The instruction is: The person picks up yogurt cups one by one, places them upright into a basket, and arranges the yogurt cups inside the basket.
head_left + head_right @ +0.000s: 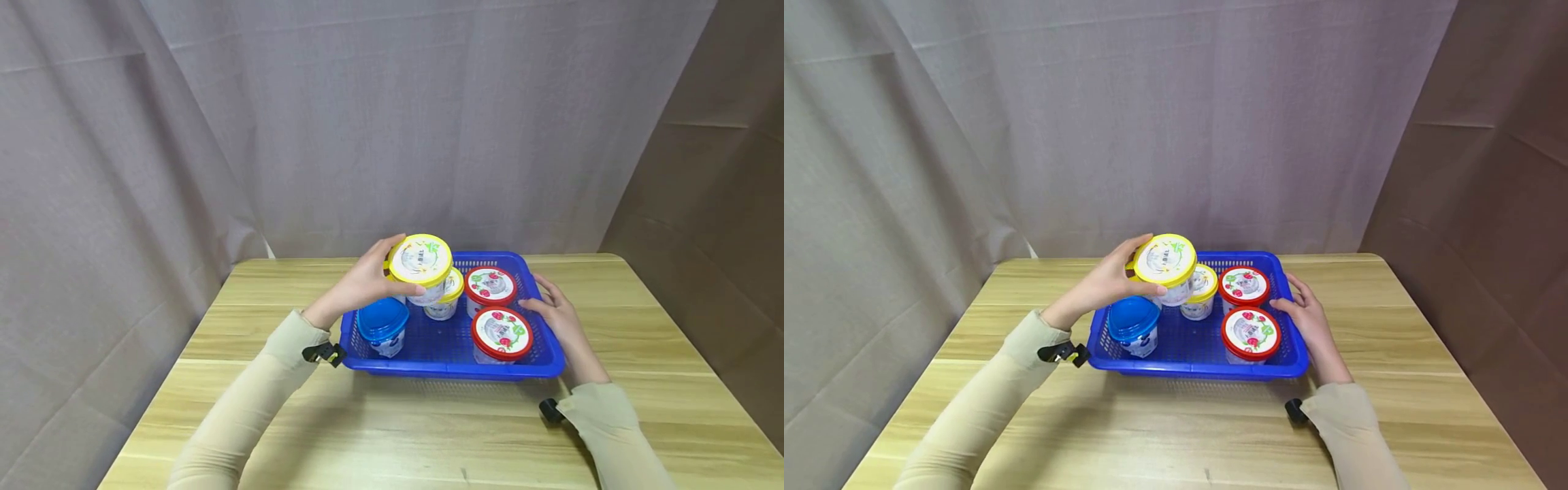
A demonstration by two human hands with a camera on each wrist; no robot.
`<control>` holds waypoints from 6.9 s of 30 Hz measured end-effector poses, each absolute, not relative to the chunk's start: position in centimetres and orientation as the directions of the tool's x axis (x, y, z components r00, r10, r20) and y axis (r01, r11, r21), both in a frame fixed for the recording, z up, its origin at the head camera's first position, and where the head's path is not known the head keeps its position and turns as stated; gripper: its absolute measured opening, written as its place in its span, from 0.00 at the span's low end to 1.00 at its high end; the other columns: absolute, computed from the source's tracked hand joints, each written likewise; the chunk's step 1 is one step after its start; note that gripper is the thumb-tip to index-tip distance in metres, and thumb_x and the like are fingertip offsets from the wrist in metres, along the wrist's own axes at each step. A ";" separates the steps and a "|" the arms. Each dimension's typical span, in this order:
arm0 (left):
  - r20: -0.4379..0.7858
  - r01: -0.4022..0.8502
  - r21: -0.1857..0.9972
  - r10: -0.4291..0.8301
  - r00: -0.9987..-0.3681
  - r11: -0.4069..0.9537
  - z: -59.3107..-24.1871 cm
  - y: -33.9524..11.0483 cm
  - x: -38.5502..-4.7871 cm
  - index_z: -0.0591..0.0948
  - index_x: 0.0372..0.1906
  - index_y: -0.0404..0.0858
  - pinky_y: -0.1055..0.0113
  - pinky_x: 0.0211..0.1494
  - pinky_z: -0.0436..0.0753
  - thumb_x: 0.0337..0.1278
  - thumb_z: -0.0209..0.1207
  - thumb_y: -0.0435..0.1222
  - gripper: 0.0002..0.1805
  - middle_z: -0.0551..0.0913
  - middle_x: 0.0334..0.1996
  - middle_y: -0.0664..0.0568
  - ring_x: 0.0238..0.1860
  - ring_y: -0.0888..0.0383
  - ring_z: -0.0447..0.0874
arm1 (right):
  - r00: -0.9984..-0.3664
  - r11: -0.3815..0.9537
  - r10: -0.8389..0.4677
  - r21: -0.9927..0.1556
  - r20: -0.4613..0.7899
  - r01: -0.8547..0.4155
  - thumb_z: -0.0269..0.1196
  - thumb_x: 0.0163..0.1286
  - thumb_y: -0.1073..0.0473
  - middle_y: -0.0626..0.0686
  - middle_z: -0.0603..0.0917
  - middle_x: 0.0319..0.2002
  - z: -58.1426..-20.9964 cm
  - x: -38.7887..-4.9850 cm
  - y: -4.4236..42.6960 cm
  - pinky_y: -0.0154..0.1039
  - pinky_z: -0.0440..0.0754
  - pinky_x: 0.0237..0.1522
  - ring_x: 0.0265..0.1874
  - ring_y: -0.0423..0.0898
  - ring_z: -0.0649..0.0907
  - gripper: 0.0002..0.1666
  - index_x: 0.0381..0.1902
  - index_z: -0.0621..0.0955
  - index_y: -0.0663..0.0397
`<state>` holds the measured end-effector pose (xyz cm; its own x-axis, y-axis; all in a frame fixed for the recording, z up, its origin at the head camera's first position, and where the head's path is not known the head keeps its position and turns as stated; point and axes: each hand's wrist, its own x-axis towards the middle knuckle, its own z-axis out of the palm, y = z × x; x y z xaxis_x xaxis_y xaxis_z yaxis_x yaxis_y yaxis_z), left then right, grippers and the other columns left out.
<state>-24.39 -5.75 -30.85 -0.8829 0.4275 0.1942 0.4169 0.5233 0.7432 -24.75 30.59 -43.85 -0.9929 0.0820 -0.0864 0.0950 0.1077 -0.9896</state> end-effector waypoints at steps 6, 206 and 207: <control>0.164 0.445 0.715 0.490 -0.856 0.539 -32.4 -4.2 -24.0 0.59 0.77 0.35 0.57 0.66 0.74 0.44 0.78 0.48 0.58 0.71 0.67 0.45 0.62 0.53 0.72 | -0.992 0.106 0.083 -0.989 -0.090 0.099 0.64 0.71 0.55 0.55 0.73 0.64 -44.0 -24.8 30.5 0.35 0.86 0.38 0.35 0.33 0.84 0.49 0.82 0.52 0.45; 0.260 0.247 0.907 0.008 -0.966 0.341 -40.0 -12.5 -20.6 0.74 0.63 0.20 0.49 0.71 0.69 0.72 0.57 0.30 0.22 0.79 0.56 0.27 0.64 0.36 0.75 | -0.993 0.073 0.086 -0.994 -0.075 0.081 0.65 0.71 0.54 0.45 0.79 0.52 -43.7 -23.9 30.1 0.37 0.86 0.38 0.36 0.37 0.84 0.48 0.81 0.53 0.46; 0.262 0.248 0.906 0.008 -0.965 0.342 -40.0 -12.4 -20.6 0.74 0.63 0.20 0.49 0.71 0.69 0.71 0.57 0.30 0.22 0.79 0.56 0.27 0.63 0.36 0.75 | -0.993 0.072 0.087 -0.994 -0.077 0.083 0.65 0.71 0.54 0.46 0.78 0.53 -43.8 -23.9 30.2 0.37 0.86 0.38 0.36 0.37 0.84 0.48 0.81 0.53 0.46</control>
<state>-20.59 -12.41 -39.97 -0.9652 0.0078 0.2615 0.2484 0.3417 0.9064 -23.93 30.19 -43.76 -0.9932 0.0873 -0.0768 0.0832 0.0720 -0.9939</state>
